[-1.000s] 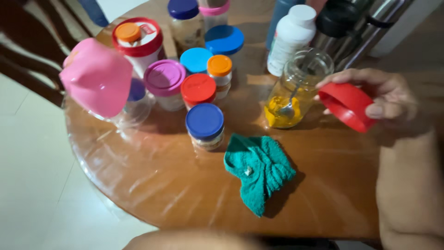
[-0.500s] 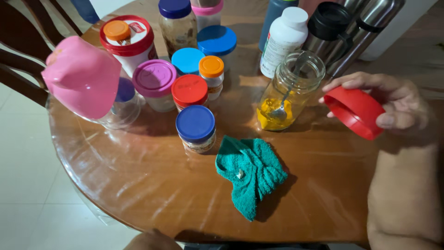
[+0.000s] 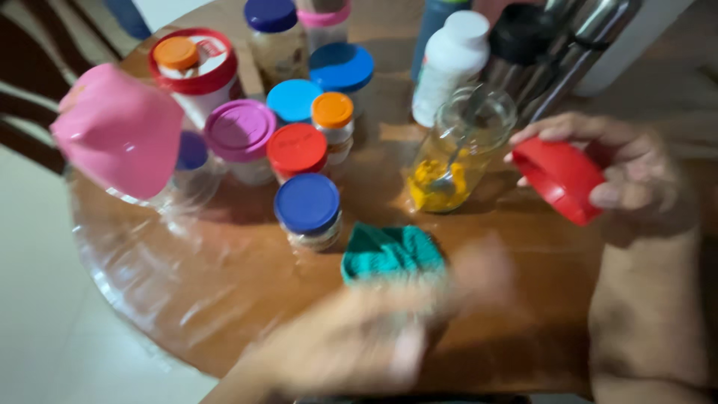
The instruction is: The person wipes the exterior of several plastic and glass containers with a green cloth, opens and closes lids, and rearranges items on a wooden table. The person handles a white bottle with a green lid, a glass jar with a red lid, a glass jar with a blue lid, and a clear jar with a pink owl-shaped lid, cleaning each before placing them back on the table.
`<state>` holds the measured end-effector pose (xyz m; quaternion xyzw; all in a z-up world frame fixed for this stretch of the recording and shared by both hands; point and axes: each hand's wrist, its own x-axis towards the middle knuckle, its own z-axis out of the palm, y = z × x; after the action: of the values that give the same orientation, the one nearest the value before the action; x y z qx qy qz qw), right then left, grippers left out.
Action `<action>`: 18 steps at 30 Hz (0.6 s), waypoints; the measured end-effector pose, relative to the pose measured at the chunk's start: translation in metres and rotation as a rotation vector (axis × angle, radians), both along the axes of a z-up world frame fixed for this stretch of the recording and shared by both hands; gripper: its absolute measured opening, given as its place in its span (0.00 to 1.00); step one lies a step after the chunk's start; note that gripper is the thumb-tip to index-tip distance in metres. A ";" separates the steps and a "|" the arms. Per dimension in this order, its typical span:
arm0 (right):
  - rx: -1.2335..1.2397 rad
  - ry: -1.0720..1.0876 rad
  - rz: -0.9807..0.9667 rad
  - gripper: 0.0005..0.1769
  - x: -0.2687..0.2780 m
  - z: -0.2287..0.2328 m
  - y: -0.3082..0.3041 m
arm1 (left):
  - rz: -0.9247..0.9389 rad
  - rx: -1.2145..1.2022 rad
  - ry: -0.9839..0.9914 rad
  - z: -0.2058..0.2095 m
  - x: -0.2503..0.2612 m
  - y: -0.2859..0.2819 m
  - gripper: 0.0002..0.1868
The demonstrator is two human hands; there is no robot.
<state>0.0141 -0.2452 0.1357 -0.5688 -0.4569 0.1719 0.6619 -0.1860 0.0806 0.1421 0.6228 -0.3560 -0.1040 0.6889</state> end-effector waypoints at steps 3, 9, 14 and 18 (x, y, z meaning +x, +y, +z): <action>0.061 0.021 0.081 0.34 -0.002 0.003 0.020 | 0.246 -0.027 0.042 -0.018 0.033 -0.021 0.46; -0.029 0.222 0.114 0.42 -0.014 -0.017 0.052 | 0.575 0.112 -0.208 -0.051 0.076 -0.043 0.57; -0.293 0.143 0.016 0.39 -0.006 -0.048 0.074 | 0.597 0.249 -0.226 -0.055 0.094 -0.042 0.52; -0.326 0.276 -0.127 0.27 -0.001 -0.074 0.088 | 0.580 0.372 0.086 -0.056 0.101 -0.037 0.56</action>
<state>0.0136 -0.1573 0.0613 -0.6668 -0.2915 0.2777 0.6271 -0.0853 0.0433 0.0860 0.8080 -0.1098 0.0069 0.5789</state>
